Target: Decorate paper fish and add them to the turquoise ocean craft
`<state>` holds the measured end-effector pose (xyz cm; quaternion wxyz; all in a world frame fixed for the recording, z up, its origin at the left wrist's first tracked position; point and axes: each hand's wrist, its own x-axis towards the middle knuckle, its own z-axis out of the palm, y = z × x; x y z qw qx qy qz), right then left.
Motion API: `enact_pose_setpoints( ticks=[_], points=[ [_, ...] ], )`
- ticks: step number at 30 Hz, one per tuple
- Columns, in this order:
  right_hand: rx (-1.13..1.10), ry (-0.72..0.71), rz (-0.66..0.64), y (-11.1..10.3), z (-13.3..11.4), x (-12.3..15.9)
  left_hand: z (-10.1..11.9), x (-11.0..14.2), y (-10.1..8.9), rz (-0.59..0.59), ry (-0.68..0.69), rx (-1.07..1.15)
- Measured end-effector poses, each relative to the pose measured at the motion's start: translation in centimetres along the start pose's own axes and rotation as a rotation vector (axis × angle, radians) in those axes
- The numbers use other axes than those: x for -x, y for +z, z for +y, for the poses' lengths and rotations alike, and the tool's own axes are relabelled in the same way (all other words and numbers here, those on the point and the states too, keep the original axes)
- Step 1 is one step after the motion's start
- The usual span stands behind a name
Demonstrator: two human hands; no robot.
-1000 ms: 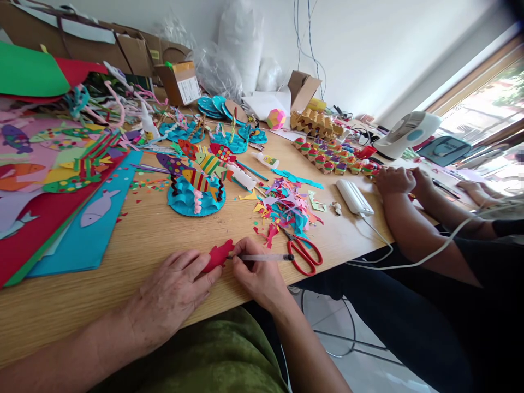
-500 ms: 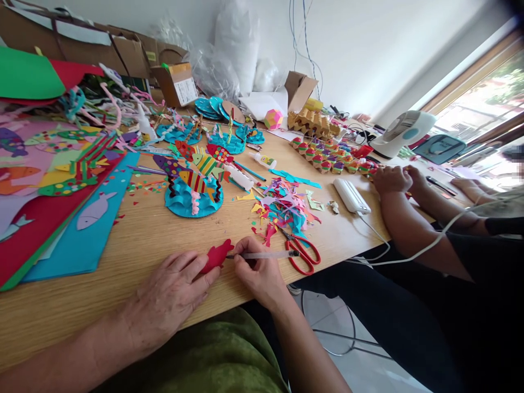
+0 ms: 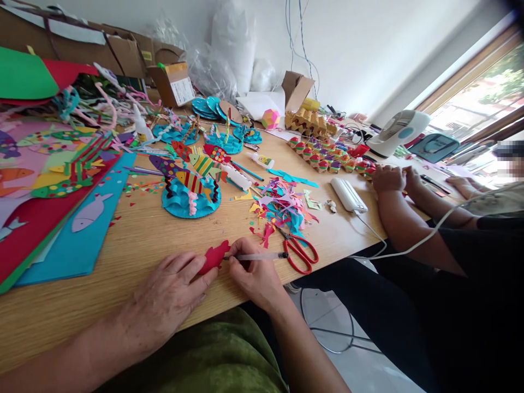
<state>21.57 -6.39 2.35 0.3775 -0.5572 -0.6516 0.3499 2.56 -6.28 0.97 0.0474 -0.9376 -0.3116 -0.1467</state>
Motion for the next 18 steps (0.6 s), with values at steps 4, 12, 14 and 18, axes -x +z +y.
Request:
enact_pose_setpoints(
  ticks=[4,12,14,18],
  points=[
    [-0.016,0.001,-0.004,0.02,0.05,-0.04,0.04,-0.04,-0.01,-0.009,-0.006,-0.012],
    [-0.011,-0.005,0.02,0.11,0.2,-0.06,0.13,-0.09,-0.25,-0.027,-0.019,-0.018],
    [-0.003,-0.003,0.02,0.14,0.2,-0.05,0.11,-0.14,-0.39,-0.027,-0.009,-0.019],
    [0.012,-0.012,0.02,0.12,0.1,-0.03,0.04,-0.12,-0.34,-0.038,0.003,-0.026]
  ],
)
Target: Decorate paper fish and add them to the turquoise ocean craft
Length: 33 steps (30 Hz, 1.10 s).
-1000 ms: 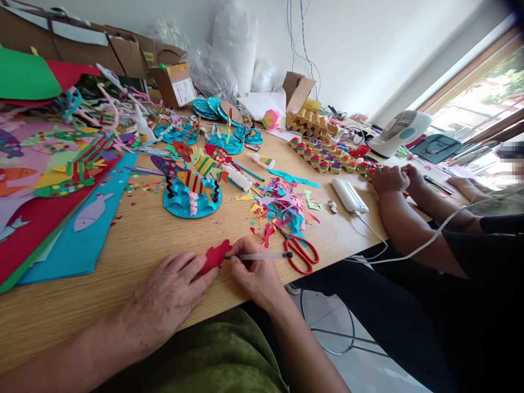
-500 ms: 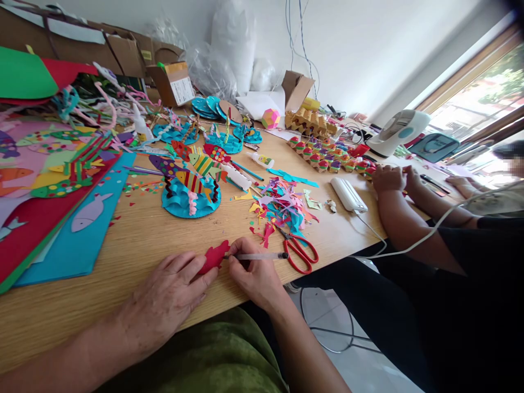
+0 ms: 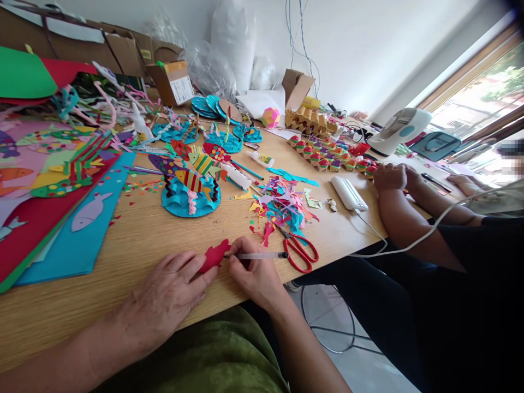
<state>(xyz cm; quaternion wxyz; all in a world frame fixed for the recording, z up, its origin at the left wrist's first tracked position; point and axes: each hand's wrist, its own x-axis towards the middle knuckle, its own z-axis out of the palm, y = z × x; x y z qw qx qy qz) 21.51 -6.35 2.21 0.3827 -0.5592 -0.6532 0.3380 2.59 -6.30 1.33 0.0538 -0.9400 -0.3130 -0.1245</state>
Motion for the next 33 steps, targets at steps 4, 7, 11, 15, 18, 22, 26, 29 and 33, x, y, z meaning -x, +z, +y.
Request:
enact_pose_setpoints(
  ticks=[4,7,11,15,18,22,26,29,33],
  points=[
    [-0.046,0.023,-0.005,-0.2,-0.1,0.0,-0.1,0.1,0.2,-0.015,-0.014,0.022],
    [-0.189,0.07,0.021,-0.2,0.0,-0.1,-0.1,-0.1,-0.1,-0.035,-0.012,0.028],
    [-0.256,0.069,0.058,-0.2,0.2,0.0,-0.2,-0.6,-0.8,-0.057,-0.001,0.041],
    [-0.238,0.056,0.02,-0.6,0.1,0.0,-0.1,-1.1,-1.2,-0.076,-0.006,0.043],
    [-0.24,0.051,-0.053,-1.1,-0.1,-0.3,-0.1,-1.2,-1.0,-0.06,-0.019,0.049],
    [-0.212,0.039,-0.106,-1.3,0.0,-0.7,-0.1,-1.4,-0.9,-0.055,-0.022,0.08],
    [-0.156,0.034,-0.093,-1.2,0.3,-0.7,-0.1,-1.5,-0.8,-0.048,-0.015,0.115],
    [-0.146,0.028,-0.091,-1.1,0.3,-0.7,-0.2,-1.5,-0.6,-0.014,-0.001,0.124],
    [-0.136,0.02,-0.086,-1.1,0.3,-0.7,-0.2,-1.5,-0.3,0.001,-0.005,0.123]
  ],
)
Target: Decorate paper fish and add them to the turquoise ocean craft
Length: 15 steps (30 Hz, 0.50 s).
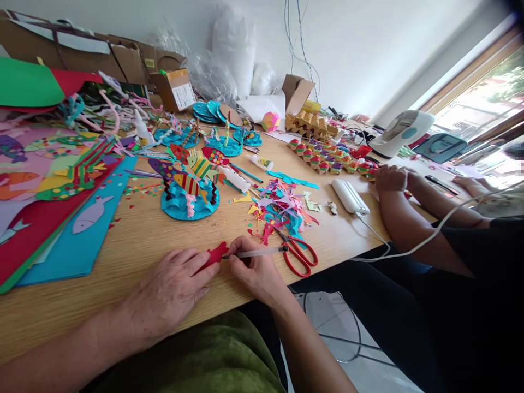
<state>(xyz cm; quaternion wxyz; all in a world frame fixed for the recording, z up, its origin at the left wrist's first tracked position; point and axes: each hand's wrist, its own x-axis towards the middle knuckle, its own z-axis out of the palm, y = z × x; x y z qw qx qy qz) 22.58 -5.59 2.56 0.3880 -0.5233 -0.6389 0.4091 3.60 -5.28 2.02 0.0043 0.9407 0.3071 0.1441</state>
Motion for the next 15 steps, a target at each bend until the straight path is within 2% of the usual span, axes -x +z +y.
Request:
enact_pose_setpoints(
  ticks=[15],
  points=[
    [-0.01,-0.009,-0.031,0.04,0.12,0.05,0.13,-0.13,0.05,-0.008,-0.012,-0.003]
  ],
)
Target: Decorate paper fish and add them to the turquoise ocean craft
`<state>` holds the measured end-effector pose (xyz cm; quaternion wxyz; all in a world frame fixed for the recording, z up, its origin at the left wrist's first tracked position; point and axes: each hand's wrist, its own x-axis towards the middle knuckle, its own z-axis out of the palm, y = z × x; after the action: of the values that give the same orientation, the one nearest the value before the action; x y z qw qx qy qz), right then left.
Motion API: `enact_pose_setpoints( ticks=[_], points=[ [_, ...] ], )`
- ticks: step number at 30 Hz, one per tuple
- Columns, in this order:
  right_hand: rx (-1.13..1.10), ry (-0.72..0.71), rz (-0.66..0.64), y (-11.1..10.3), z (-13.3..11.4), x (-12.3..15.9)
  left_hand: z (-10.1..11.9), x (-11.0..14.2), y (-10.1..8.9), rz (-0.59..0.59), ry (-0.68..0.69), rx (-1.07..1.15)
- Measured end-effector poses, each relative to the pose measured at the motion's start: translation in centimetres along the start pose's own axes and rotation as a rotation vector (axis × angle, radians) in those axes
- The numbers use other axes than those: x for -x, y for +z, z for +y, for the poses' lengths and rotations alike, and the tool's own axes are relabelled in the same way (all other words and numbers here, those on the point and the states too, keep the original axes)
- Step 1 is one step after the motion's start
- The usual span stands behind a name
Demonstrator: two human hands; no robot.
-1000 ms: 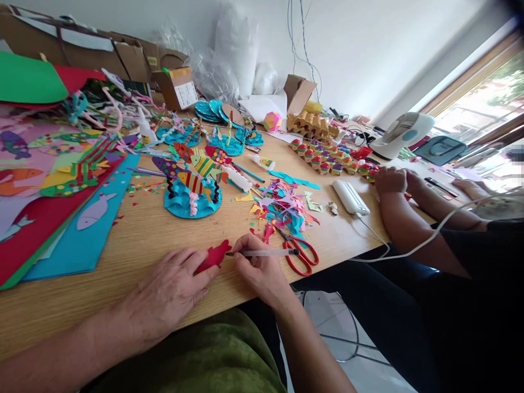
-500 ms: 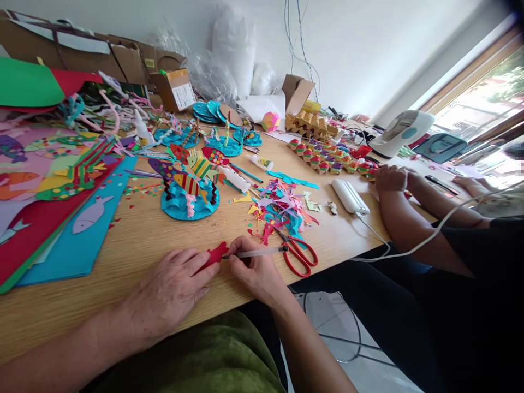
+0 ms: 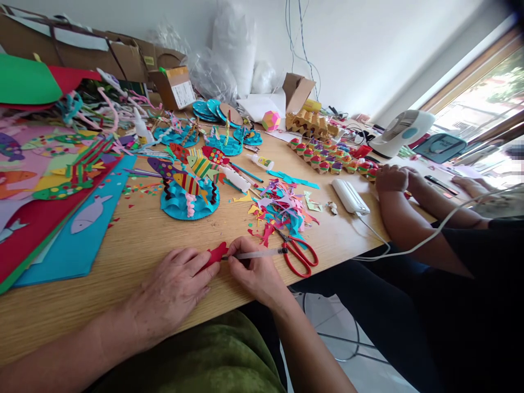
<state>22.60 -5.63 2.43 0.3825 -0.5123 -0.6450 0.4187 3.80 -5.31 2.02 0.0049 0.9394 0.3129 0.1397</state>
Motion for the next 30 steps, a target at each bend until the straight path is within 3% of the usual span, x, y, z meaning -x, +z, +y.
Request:
enact_pose_setpoints(
  ticks=[30],
  points=[
    [0.077,-0.033,0.053,0.08,0.04,0.08,0.09,-0.06,0.2,-0.01,-0.007,-0.051]
  ],
)
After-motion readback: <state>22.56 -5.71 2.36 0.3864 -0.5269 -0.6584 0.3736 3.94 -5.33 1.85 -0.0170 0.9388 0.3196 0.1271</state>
